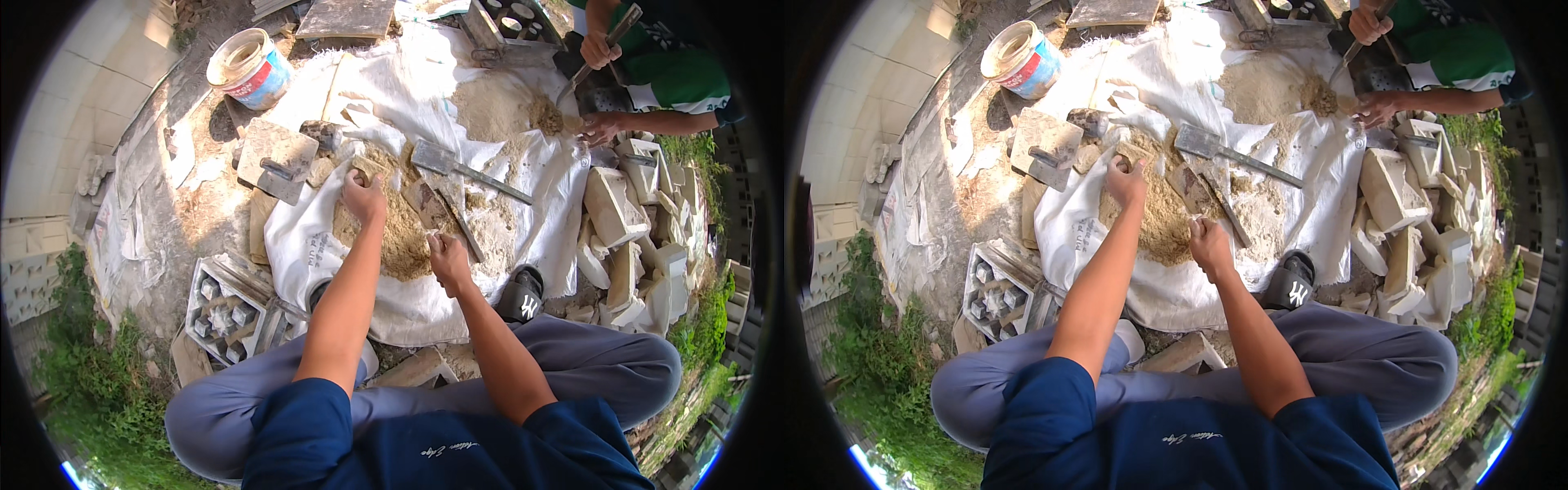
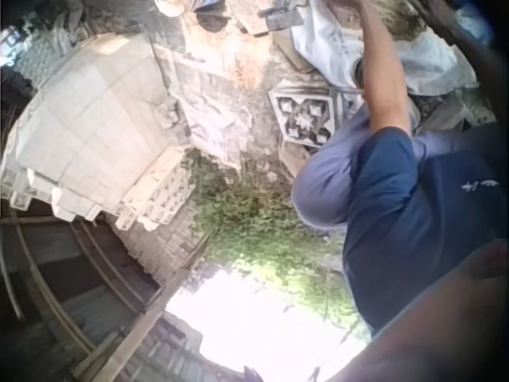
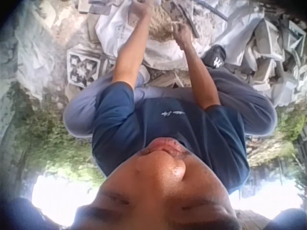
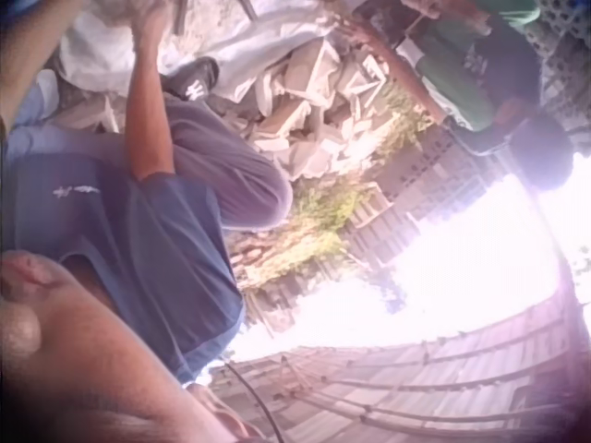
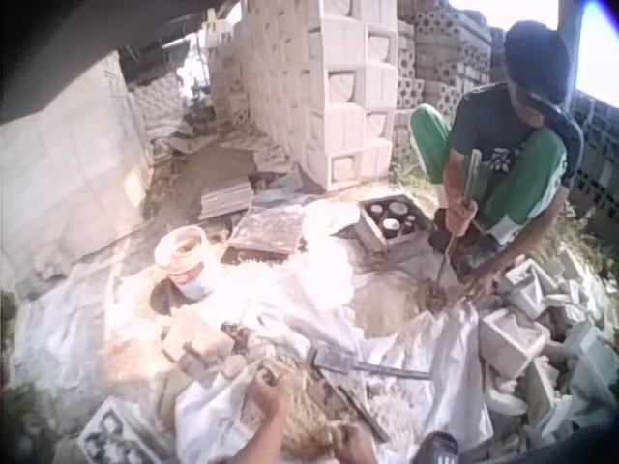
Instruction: The person shapes and carves a stone piece on a sheet on the ground, scraping, chipping, and smoothing its edges and surface using metal scraping tools, chisels, and a hammer.
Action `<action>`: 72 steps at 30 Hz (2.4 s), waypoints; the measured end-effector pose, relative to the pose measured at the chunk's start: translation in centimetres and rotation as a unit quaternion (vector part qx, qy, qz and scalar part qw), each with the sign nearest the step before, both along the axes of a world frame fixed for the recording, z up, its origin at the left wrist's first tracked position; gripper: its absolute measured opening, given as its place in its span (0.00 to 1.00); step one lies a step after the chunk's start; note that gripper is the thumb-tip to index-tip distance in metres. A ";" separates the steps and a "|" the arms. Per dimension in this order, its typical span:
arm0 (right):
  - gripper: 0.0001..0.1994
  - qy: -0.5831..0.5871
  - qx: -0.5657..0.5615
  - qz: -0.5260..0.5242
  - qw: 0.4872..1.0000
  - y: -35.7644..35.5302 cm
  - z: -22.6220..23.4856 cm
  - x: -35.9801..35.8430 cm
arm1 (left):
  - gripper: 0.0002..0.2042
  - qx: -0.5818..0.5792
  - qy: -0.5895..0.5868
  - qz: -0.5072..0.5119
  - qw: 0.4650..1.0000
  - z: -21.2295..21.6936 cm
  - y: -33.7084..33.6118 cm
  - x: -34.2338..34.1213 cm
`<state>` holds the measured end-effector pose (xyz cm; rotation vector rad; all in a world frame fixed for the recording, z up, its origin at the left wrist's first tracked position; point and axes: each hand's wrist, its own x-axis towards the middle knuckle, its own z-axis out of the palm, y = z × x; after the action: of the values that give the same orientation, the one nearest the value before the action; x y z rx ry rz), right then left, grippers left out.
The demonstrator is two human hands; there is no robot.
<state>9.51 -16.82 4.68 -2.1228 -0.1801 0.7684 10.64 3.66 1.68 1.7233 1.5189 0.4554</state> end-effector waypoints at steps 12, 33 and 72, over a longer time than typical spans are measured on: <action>0.19 0.031 0.010 0.027 0.999 -1.9 -2.0 -0.6 | 0.22 0.142 -0.031 -0.249 0.958 1.7 1.3 -5.9; 0.23 -0.150 0.044 0.103 0.982 0.8 1.4 0.0 | 0.21 0.062 -0.027 -0.155 0.986 4.7 2.5 -14.0; 0.12 -0.182 -0.185 0.232 0.937 -3.1 16.8 9.1 | 0.17 0.130 -0.189 -0.216 0.949 7.4 -1.3 -12.4</action>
<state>18.65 -19.91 21.48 -2.6147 -0.8158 0.7014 -1.80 2.39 9.11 1.9664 0.8055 0.7277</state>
